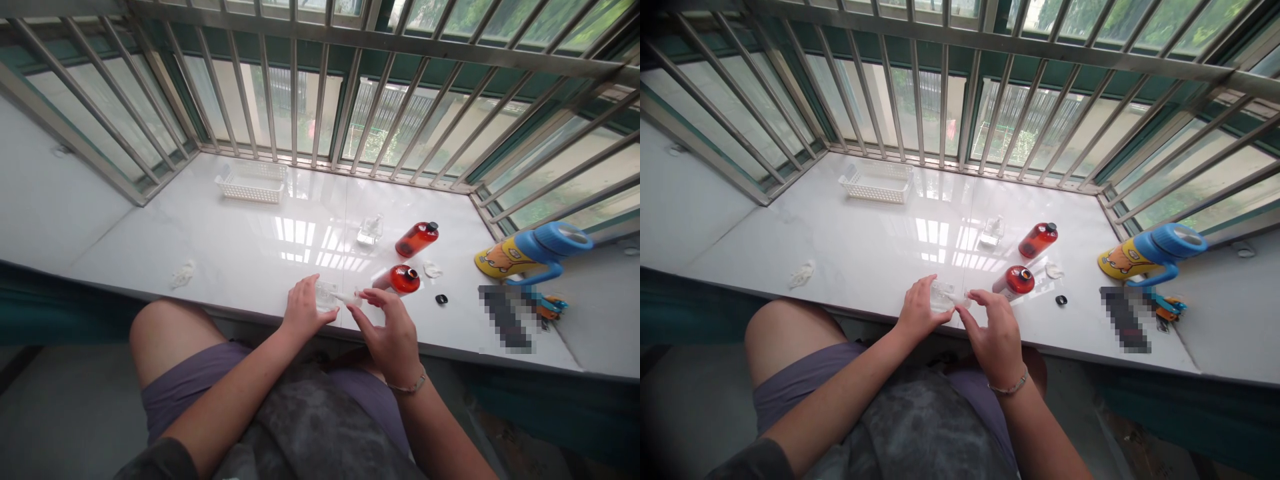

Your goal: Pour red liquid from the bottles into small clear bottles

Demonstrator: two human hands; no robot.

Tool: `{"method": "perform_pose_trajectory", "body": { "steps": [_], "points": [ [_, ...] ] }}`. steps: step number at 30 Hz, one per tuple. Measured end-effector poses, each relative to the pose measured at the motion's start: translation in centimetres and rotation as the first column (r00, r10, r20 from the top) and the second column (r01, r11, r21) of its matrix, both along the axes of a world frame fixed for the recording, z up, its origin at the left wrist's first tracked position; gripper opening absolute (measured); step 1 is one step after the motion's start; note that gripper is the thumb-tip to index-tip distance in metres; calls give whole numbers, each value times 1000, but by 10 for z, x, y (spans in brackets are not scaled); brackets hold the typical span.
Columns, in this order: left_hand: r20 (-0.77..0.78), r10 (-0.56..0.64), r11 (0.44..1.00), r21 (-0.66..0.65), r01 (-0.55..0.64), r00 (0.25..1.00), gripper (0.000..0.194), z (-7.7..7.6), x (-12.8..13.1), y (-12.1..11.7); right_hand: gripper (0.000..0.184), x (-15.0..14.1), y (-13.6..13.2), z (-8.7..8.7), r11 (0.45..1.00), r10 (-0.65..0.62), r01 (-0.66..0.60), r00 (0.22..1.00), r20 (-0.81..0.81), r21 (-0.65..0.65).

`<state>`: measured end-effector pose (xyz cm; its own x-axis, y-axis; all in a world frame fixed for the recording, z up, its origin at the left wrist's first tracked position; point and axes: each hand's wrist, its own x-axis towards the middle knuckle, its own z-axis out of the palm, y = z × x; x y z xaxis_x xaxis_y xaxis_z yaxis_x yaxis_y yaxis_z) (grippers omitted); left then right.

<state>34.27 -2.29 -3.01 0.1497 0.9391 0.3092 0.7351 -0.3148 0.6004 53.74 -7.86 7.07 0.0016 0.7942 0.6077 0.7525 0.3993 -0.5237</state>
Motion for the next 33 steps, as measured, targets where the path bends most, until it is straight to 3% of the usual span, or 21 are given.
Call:
{"method": "perform_pose_trajectory", "body": {
  "steps": [13, 17, 21, 33],
  "points": [
    [11, -3, 1000, -13, 3, 1000, 96, 2, -1, 0, 36, 0, 6, -8, 995, -42, 41, 999, -4, -95],
    [9, -3, 1000, -7, 3, 1000, 98, 2, 0, -1, 35, -2, 5, -4, 997, -37, 36, 999, -10, -64],
    [13, -8, 1000, 4, 8, 1000, 98, 2, 0, -1, 35, -2, -2, 1, 997, -61, 63, 997, -36, 53],
    [18, -7, 1000, -22, 7, 1000, 94, 5, 0, -1, 32, 1, -6, 3, 1000, 3, -4, 1000, 23, 28]
  ]
}}
